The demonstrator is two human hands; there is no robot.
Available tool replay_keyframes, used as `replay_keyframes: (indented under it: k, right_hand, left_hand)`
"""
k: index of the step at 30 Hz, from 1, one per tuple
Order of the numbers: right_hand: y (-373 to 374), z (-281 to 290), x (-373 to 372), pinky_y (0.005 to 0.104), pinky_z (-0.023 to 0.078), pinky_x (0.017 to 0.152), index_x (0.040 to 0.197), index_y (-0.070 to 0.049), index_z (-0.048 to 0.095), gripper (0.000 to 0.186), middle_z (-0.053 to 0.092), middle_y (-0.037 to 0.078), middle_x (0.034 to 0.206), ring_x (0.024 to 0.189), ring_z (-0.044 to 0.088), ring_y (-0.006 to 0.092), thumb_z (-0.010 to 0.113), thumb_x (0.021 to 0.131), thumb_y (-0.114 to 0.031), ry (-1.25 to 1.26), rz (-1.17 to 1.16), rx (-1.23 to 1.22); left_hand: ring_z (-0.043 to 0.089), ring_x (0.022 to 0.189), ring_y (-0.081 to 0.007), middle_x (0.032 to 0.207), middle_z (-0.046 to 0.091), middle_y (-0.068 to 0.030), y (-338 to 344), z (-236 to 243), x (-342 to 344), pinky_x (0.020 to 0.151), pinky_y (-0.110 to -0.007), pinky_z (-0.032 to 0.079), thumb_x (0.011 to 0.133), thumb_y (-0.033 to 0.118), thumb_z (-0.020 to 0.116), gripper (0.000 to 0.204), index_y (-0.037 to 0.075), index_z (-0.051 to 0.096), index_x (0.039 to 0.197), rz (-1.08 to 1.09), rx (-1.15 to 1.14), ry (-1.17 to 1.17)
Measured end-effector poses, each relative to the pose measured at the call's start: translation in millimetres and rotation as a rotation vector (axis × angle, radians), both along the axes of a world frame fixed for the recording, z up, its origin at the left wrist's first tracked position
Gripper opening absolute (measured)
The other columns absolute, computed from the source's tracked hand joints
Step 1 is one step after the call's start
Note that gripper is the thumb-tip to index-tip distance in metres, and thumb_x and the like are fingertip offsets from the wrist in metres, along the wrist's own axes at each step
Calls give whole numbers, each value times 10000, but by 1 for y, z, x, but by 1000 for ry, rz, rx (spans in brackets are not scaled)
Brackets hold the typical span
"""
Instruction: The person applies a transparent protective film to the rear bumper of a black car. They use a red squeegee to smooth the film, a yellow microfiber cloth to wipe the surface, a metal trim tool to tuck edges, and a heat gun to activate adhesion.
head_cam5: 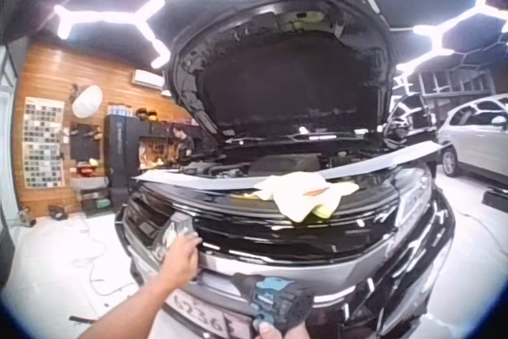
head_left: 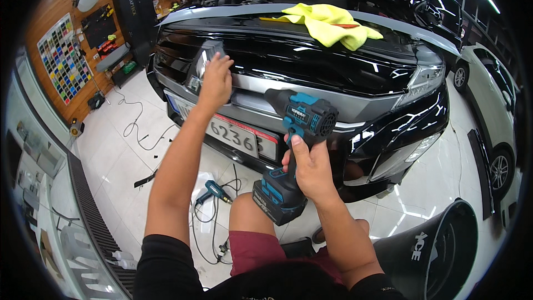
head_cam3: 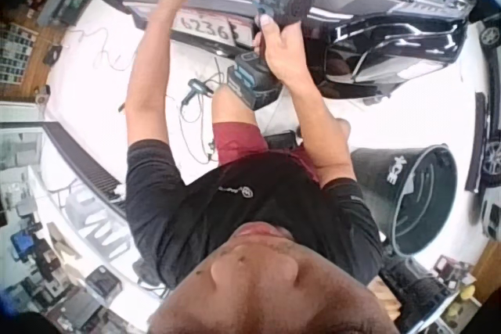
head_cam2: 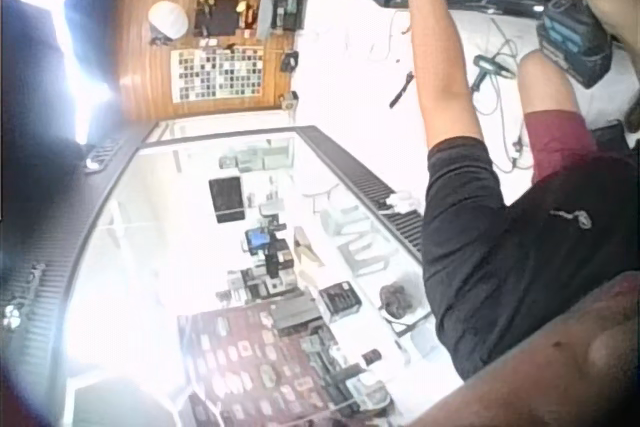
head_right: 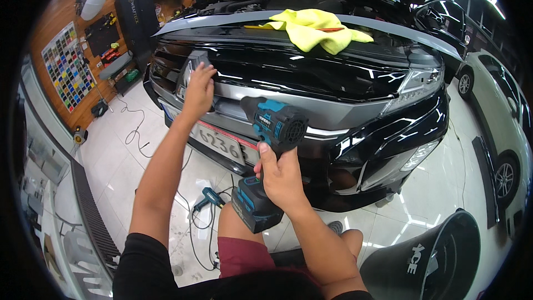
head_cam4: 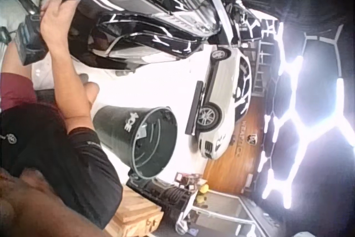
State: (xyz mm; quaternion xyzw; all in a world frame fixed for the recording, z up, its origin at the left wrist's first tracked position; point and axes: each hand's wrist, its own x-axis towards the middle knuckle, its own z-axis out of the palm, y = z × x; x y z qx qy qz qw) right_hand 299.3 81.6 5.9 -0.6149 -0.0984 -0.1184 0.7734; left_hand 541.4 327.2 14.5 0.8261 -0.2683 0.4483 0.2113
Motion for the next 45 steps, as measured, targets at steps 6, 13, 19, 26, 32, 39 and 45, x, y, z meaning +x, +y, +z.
replay_keyframes:
  k: [6, 13, 19, 26, 32, 39, 45]
  right_hand:
    - [-14, 0, -16, 290, 548, 583, 1260, -53, 506, 292, 624, 91, 1103, 711, 609, 126, 565, 1063, -261, 21, -64, 41]
    - [-36, 1, -43, 289, 543, 577, 1282, -47, 489, 319, 632, 92, 1086, 696, 610, 124, 574, 1059, -259, -6, -88, -7]
    - [-95, 0, -111, 290, 500, 601, 1159, 3, 593, 227, 647, 54, 775, 649, 600, 127, 549, 1053, -193, 102, -175, -90]
    - [-259, -71, -269, 308, 575, 638, 1285, 64, 536, 546, 670, 154, 994, 683, 671, 202, 766, 876, -216, 66, -725, -40]
    - [-344, -289, -246, 347, 484, 875, 1140, 37, 643, 340, 677, 68, 987, 871, 611, 195, 782, 845, -59, 426, -1005, -356]
    - [-427, -618, -231, 466, 517, 855, 1061, 93, 693, 383, 736, 233, 992, 905, 702, 352, 813, 832, -190, 1008, -1239, -492]
    - [-425, -761, -206, 520, 510, 872, 1148, 57, 689, 454, 735, 246, 1045, 958, 700, 415, 762, 860, -285, 909, -1317, -263]
  left_hand:
    - [347, 1490, -385, 1475, 539, -172, -12, -14, -14, 1230, -554, 200, 1000, 59, 496, 386, 18, 563, 1378, -17, -100, 50]
    - [326, 1493, -404, 1517, 464, -219, -22, -21, -22, 1235, -561, 196, 974, 35, 478, 447, -9, 516, 1418, -10, -129, 99]
    - [325, 1488, -431, 1543, 426, -246, 2, -24, -36, 1215, -574, 249, 959, 41, 504, 482, -21, 483, 1437, 43, -35, 98]
    - [477, 1356, -430, 1451, 519, -254, -45, -67, -101, 1167, -466, 347, 956, 73, 584, 430, 7, 557, 1380, -57, -174, 149]
    - [661, 1028, -413, 1082, 698, -246, 39, -193, -195, 936, -446, 511, 951, 78, 607, 194, -50, 686, 1073, 232, -62, 586]
    - [708, 887, -329, 1005, 730, -213, 15, -181, -248, 807, -416, 552, 983, 199, 605, 256, 3, 740, 1079, 386, 156, 978]
    - [719, 987, -333, 1064, 744, -200, 15, -211, -345, 902, -437, 546, 1009, 315, 552, 355, 49, 721, 1172, 624, 239, 1403]
